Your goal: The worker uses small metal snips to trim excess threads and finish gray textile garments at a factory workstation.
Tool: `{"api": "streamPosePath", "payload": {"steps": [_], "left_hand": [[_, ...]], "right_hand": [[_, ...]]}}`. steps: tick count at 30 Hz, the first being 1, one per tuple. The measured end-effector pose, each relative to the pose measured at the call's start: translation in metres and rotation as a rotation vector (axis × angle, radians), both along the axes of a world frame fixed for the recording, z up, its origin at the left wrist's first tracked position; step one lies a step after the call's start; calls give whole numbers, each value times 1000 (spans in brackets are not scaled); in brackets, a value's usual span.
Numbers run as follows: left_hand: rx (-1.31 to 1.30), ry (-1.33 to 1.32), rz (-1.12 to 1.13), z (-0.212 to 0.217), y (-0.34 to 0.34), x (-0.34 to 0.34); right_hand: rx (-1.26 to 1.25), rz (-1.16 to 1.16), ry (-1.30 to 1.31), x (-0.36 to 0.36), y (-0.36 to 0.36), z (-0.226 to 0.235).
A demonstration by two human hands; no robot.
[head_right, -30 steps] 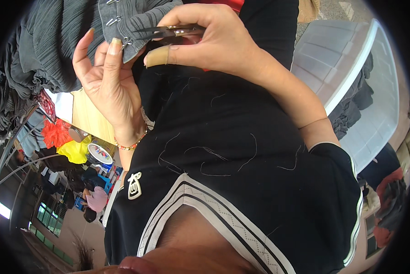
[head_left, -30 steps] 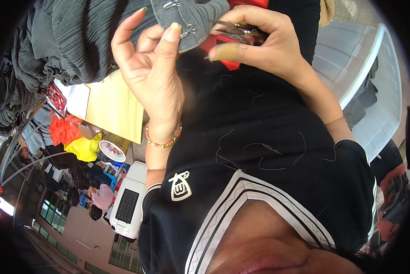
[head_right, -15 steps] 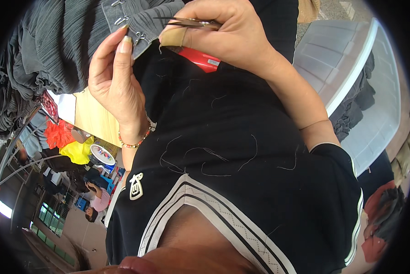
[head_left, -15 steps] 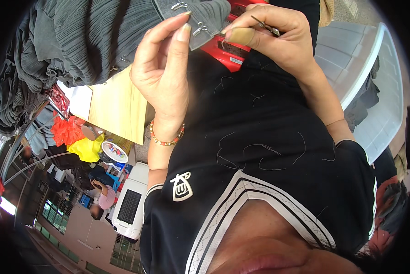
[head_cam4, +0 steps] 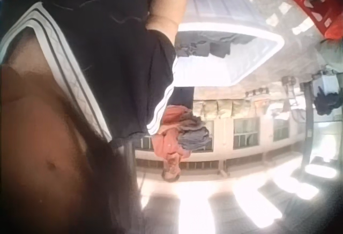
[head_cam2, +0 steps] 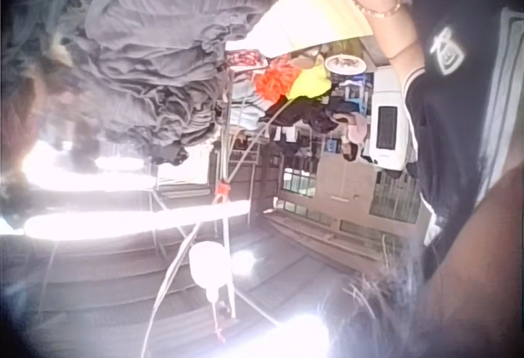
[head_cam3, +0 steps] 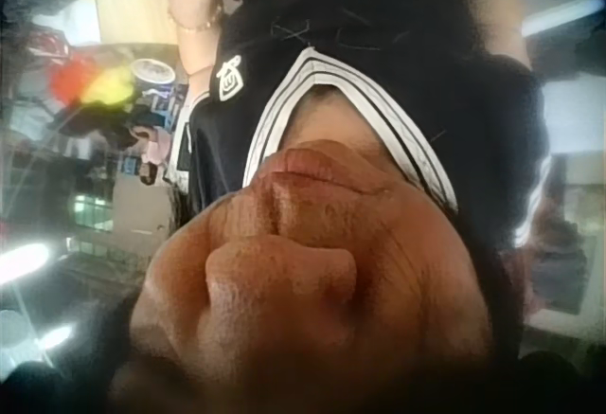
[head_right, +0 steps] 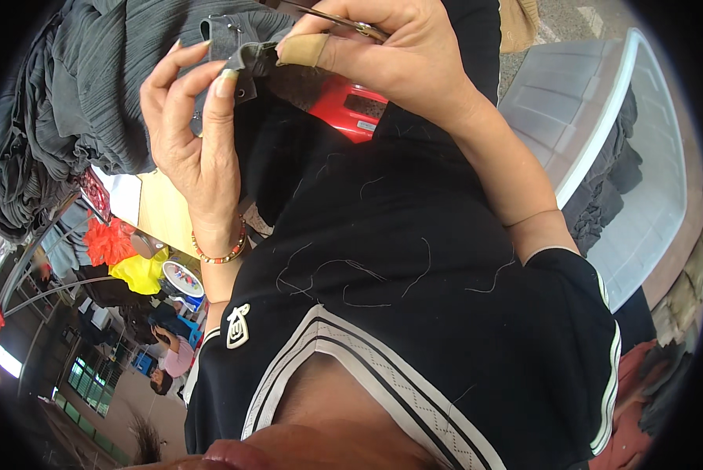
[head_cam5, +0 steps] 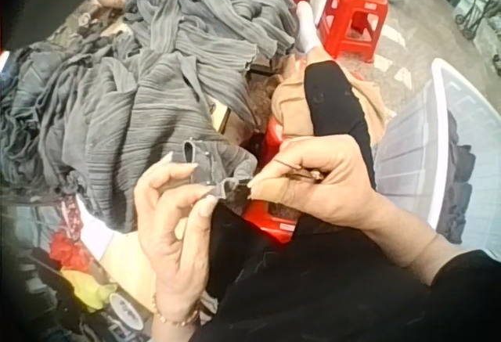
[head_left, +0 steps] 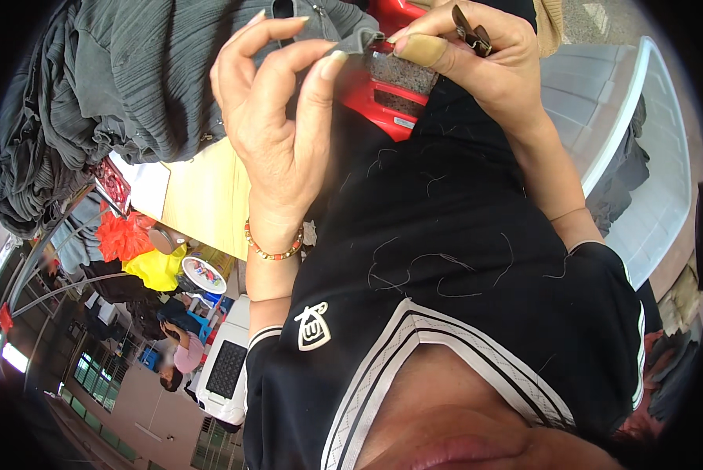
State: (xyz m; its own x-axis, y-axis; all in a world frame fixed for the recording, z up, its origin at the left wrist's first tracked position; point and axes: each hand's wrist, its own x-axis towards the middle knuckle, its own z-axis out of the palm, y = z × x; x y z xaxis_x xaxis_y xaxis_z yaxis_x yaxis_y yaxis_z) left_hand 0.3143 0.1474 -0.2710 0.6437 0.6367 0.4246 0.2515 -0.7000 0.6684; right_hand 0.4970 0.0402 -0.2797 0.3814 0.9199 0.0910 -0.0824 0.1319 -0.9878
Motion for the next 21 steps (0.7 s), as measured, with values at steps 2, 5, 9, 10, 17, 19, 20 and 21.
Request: {"api": "streamPosePath", "payload": {"steps": [2,5,9,10,17,19,20,21], "left_hand": [[40,-59,-56,-3,8,4],[-266,-41,29,-1,1,8],[-433,-53,23,2,-1,11],[-433,-54,20,2,-2,12],[-798,-318,-37,-3,3,11],[-829,-343,-37,-6,4,11],[-858,-359,-44,-7,4,10],[-887,-375,-52,-8,5,10]], "right_hand": [[-14,13,-111,6,-3,-4],[79,34,-280,14,-6,-23],[41,45,-334,22,-12,-24],[41,43,-335,22,-12,-25],[55,-88,-322,22,-15,-36],[71,-93,-386,18,-15,-33],[82,-77,-428,18,-14,-30],[120,-48,-511,18,-13,-30]]}}
